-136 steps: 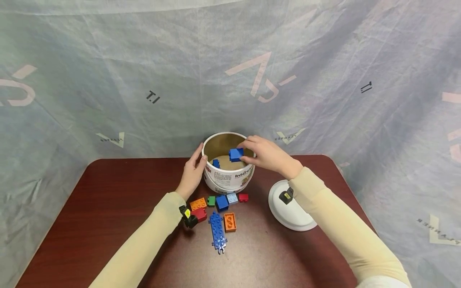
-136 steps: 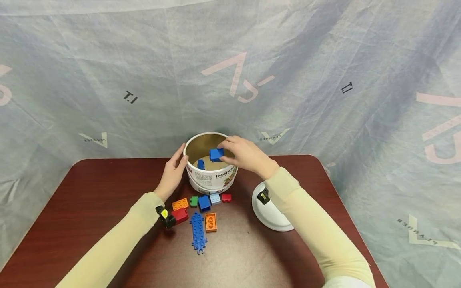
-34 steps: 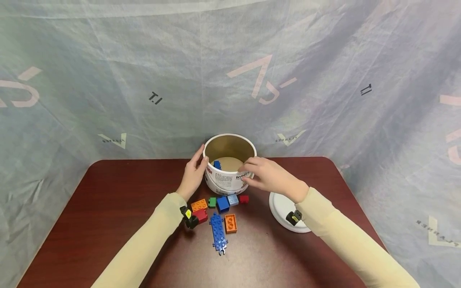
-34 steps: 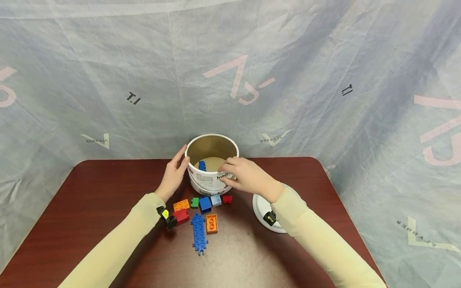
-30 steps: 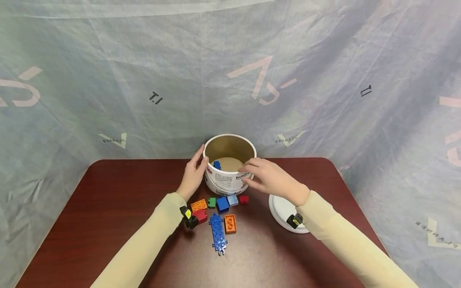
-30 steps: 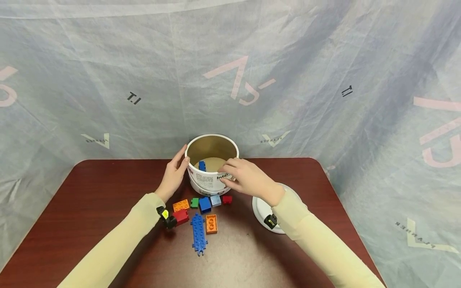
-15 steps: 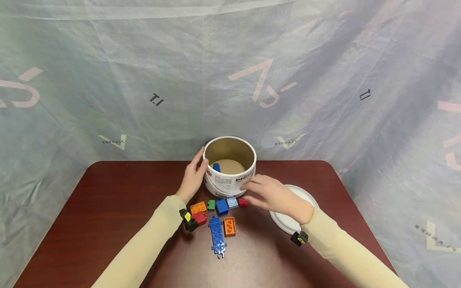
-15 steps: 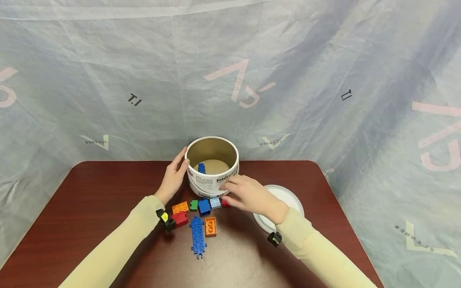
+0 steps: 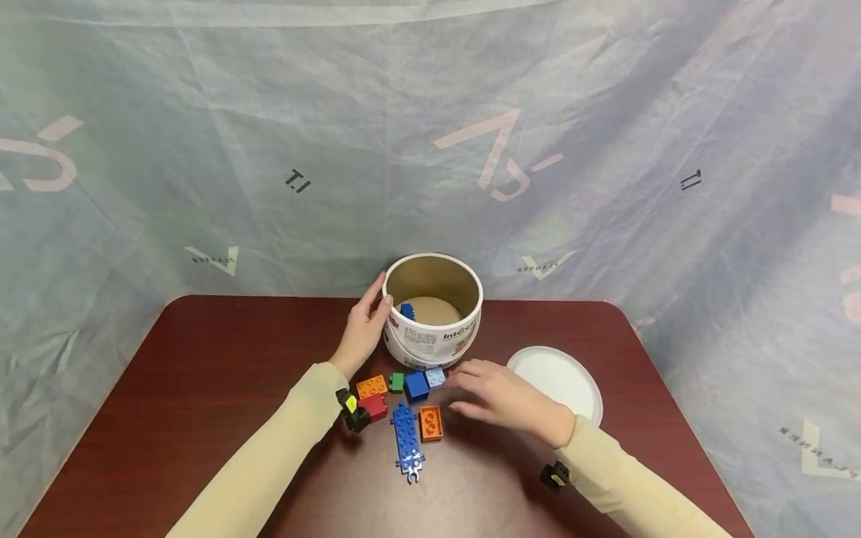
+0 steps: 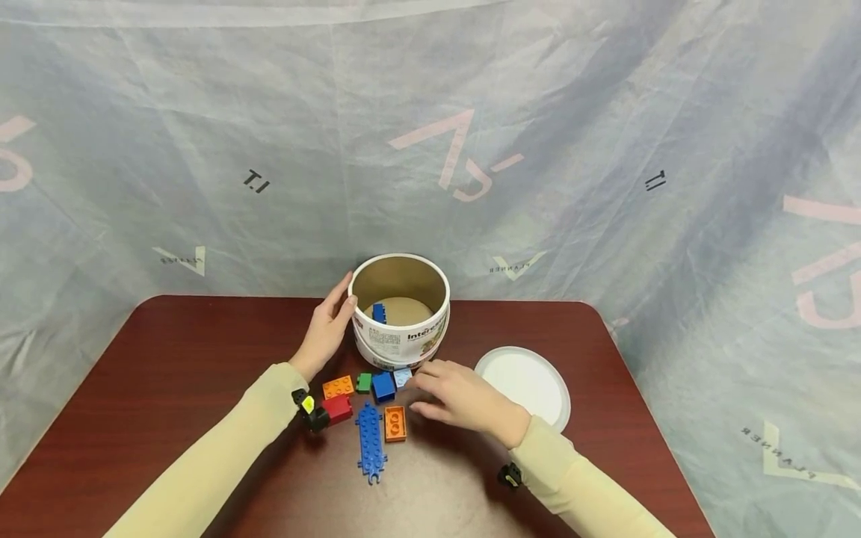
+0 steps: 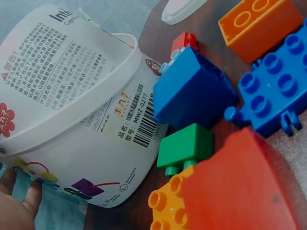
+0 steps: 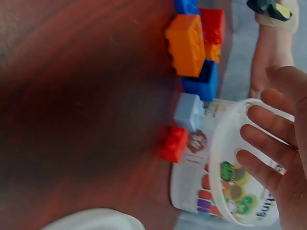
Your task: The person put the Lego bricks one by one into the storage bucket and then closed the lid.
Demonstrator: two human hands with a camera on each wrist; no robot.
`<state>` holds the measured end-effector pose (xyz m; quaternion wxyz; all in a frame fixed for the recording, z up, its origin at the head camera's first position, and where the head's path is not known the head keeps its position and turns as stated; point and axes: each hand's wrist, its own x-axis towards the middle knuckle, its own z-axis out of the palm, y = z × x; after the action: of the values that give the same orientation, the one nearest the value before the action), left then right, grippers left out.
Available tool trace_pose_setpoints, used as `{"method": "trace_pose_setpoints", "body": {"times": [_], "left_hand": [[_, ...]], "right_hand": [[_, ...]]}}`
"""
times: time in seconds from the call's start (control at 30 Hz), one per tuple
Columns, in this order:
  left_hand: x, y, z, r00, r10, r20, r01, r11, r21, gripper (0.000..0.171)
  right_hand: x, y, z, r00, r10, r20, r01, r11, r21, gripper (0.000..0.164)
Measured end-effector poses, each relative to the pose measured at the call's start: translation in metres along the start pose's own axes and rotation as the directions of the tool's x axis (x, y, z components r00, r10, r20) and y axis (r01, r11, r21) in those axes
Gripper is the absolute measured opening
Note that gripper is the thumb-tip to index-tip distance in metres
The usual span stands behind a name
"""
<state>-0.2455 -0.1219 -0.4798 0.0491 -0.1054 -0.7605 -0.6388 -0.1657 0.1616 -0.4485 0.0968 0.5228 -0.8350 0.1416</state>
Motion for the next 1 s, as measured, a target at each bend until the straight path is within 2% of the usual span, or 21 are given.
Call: {"method": "trace_pose_setpoints", "body": {"times": [0.3, 0.53, 0.77, 1.0], "left_hand": [[0.001, 0.001, -0.001, 1.000, 0.004, 0.003, -0.004, 1.000, 0.000, 0.059], [0.002, 0.000, 0.000, 1.000, -0.011, 0.001, 0.011, 1.000, -0.011, 0.060], [0.001, 0.000, 0.000, 1.000, 0.000, -0.001, 0.000, 1.000, 0.004, 0.059], [0.000, -0.002, 0.000, 1.000, 0.014, -0.001, -0.014, 1.000, 0.012, 0.059]], "right_hand": [[-0.005, -0.005, 0.022, 1.000, -0.010, 0.014, 0.009, 0.997, 0.073, 0.036], [-0.008, -0.010, 0.036, 0.997, 0.038, 0.066, -0.046, 0.991, 0.124, 0.046], [-0.010, -0.012, 0.045, 0.991, 0.081, 0.102, -0.094, 0.988, 0.125, 0.051], [-0.010, -0.013, 0.051, 0.991, 0.083, 0.108, -0.096, 0.989, 0.116, 0.049]]}}
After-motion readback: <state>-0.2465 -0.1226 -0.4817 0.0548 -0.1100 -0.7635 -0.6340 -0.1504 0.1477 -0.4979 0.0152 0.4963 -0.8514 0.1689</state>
